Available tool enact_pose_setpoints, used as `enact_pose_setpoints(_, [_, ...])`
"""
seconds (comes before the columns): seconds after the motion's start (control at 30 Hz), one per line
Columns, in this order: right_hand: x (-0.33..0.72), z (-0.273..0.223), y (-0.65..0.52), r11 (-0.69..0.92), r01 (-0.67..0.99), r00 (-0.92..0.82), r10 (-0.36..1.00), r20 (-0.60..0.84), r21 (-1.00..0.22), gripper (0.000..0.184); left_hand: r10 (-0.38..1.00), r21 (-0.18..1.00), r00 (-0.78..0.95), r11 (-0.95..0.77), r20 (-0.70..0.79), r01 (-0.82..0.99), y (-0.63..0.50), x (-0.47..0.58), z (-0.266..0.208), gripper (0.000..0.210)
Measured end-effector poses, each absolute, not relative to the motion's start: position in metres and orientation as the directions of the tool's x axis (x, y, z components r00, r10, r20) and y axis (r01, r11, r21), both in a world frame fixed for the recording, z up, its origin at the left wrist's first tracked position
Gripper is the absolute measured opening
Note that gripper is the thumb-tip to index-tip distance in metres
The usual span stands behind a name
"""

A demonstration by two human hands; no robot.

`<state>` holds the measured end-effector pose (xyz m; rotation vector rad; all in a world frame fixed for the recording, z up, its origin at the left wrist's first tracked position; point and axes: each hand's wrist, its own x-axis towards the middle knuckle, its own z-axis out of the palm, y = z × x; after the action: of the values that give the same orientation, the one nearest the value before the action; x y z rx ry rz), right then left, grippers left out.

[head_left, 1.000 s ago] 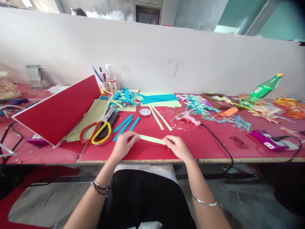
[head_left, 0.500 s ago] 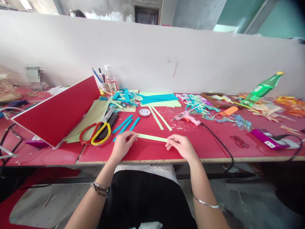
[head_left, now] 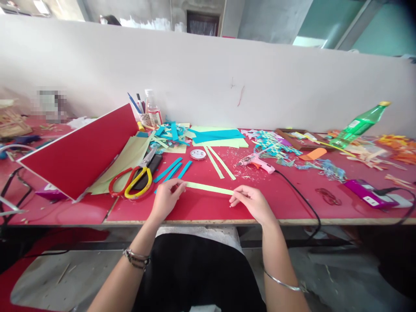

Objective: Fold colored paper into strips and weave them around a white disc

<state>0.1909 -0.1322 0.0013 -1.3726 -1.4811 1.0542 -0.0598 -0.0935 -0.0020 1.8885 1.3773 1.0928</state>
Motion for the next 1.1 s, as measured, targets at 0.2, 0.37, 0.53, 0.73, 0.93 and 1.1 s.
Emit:
enact_pose_setpoints(0.2, [0.192, -0.002, -0.132, 0.086, 0.291, -0.034, 0.996, 0.079, -0.953, 0.025, 0.949, 0.81, 0.146, -0.316, 0.28, 0.495, -0.093, -0.06, -0.003, 0.03])
enact_pose_setpoints(0.37, [0.192, -0.007, -0.131, 0.116, 0.319, -0.021, 0.993, 0.115, -0.941, 0.024, 0.949, 0.807, 0.15, -0.315, 0.278, 0.499, -0.093, -0.06, -0.003, 0.03])
enact_pose_setpoints(0.53, [0.19, -0.009, -0.132, 0.187, 0.477, -0.044, 0.981, 0.189, -0.859, 0.023, 0.947, 0.79, 0.153, -0.321, 0.283, 0.523, -0.094, -0.06, -0.001, 0.029])
enact_pose_setpoints(0.73, [0.192, 0.009, -0.121, 0.264, 0.659, -0.087, 0.957, 0.277, -0.704, 0.022, 0.943, 0.69, 0.101, -0.302, 0.316, 0.658, -0.09, -0.062, -0.006, 0.028])
enact_pose_setpoints(0.93, [0.177, 0.03, -0.083, 0.418, 0.792, -0.362, 0.909, 0.208, -0.445, 0.057, 0.953, 0.659, 0.051, -0.244, 0.298, 0.711, -0.089, -0.062, -0.009, 0.028])
enact_pose_setpoints(1.1, [0.155, 0.011, -0.046, 0.348, 0.888, -0.354, 0.935, 0.037, -0.299, 0.06, 0.956, 0.671, 0.01, -0.212, 0.292, 0.711, -0.091, -0.063, -0.005, 0.024])
